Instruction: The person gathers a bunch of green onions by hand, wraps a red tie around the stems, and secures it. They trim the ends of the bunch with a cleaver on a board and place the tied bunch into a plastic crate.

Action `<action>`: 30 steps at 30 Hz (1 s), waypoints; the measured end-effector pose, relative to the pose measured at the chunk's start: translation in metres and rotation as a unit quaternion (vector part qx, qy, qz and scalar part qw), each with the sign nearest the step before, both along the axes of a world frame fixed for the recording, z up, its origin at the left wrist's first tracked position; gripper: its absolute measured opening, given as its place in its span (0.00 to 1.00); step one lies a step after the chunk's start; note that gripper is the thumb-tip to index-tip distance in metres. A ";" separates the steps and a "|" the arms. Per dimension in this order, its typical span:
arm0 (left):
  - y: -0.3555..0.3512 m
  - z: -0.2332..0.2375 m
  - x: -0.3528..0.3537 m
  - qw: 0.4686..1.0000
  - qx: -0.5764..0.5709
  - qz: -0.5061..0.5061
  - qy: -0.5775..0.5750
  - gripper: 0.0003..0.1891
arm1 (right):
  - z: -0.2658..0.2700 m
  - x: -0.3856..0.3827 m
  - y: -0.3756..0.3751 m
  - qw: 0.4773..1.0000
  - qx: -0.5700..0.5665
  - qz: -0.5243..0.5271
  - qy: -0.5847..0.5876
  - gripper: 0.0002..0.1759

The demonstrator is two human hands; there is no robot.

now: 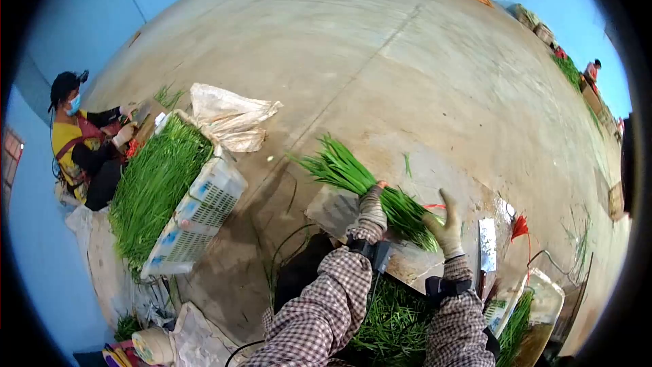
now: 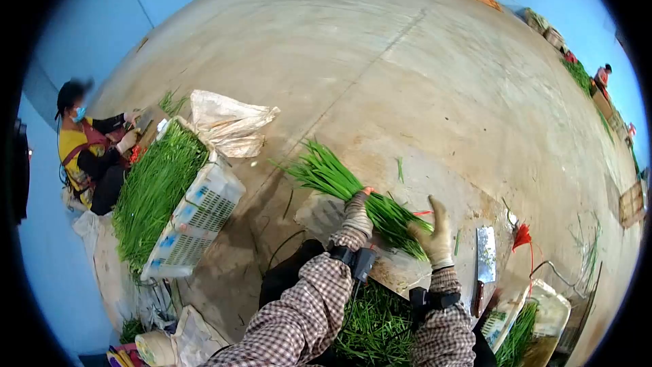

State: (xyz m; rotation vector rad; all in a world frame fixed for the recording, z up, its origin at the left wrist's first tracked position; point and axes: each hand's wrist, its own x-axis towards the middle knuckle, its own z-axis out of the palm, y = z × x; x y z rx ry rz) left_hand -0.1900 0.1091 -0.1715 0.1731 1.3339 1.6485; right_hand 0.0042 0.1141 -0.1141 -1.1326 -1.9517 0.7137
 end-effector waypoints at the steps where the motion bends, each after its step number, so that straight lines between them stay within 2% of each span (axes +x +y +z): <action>1: -0.003 0.016 0.006 0.996 0.035 0.044 -0.073 0.20 | 0.033 -0.011 0.004 0.997 0.067 -0.033 0.017 0.32; 2: 0.005 0.001 0.011 0.995 0.038 0.050 -0.076 0.20 | 0.061 -0.028 0.005 0.997 0.070 -0.027 0.014 0.32; 4: 0.032 -0.065 0.022 0.997 0.077 0.022 0.009 0.18 | 0.115 -0.073 0.001 0.995 0.088 0.039 0.007 0.18; 5: 0.041 -0.090 0.027 0.994 0.098 0.008 0.051 0.18 | 0.135 -0.098 -0.004 0.988 0.148 0.050 -0.015 0.13; 7: 0.026 -0.051 0.038 0.990 0.121 0.024 0.070 0.18 | 0.162 -0.141 -0.011 0.963 0.223 0.106 -0.107 0.15; 9: 0.007 -0.017 0.047 0.988 0.131 0.039 0.072 0.18 | 0.176 -0.180 -0.017 0.942 0.268 0.146 -0.139 0.16; 11: -0.003 -0.003 0.060 0.986 0.138 0.046 0.076 0.18 | 0.178 -0.209 -0.019 0.915 0.330 0.159 -0.169 0.13; 15: -0.010 0.007 0.074 0.984 0.150 0.051 0.083 0.19 | 0.168 -0.223 -0.019 0.880 0.324 0.213 -0.274 0.10; 17: -0.010 0.007 0.075 0.983 0.156 0.055 0.086 0.19 | 0.178 -0.217 -0.029 0.910 0.295 0.183 -0.225 0.08; 19: -0.007 0.001 0.072 0.982 0.158 0.062 0.084 0.20 | 0.194 -0.206 -0.037 0.905 0.286 0.153 -0.276 0.04; 20: -0.003 -0.003 0.071 0.981 0.161 0.064 0.085 0.20 | 0.202 -0.201 -0.039 0.953 0.199 0.161 -0.161 0.02; 21: -0.003 -0.008 0.069 0.980 0.164 0.068 0.084 0.21 | 0.208 -0.196 -0.037 0.980 0.110 0.163 -0.040 0.01; 22: -0.007 -0.006 0.068 0.980 0.167 0.071 0.084 0.21 | 0.209 -0.197 -0.030 0.964 0.103 0.191 0.156 0.04; 23: -0.009 -0.008 0.068 0.980 0.165 0.074 0.082 0.21 | 0.228 -0.196 -0.033 0.943 0.115 0.180 0.255 0.07; 24: -0.011 -0.008 0.067 0.981 0.164 0.074 0.077 0.22 | 0.266 -0.188 -0.047 0.965 0.080 0.097 0.230 0.05; 25: -0.014 -0.004 0.065 0.982 0.162 0.068 0.068 0.22 | 0.282 -0.182 -0.045 0.944 0.104 0.110 0.294 0.06; 26: -0.023 0.028 0.057 0.991 0.133 0.025 0.014 0.22 | 0.297 -0.171 -0.044 0.936 0.112 0.101 0.318 0.07; 27: 0.002 -0.010 0.068 0.980 0.196 0.043 -0.014 0.19 | 0.308 -0.159 -0.043 0.939 0.142 0.080 0.304 0.08; 28: 0.000 0.012 0.068 0.976 0.215 0.027 0.013 0.22 | 0.314 -0.147 -0.040 0.931 0.178 0.050 0.315 0.09; 29: -0.004 0.032 0.061 0.971 0.234 0.011 0.041 0.24 | 0.319 -0.131 -0.038 0.927 0.203 0.063 0.310 0.11; 30: -0.003 0.037 0.063 0.984 0.168 0.031 0.044 0.27 | 0.347 -0.100 -0.046 0.919 0.368 -0.008 0.140 0.12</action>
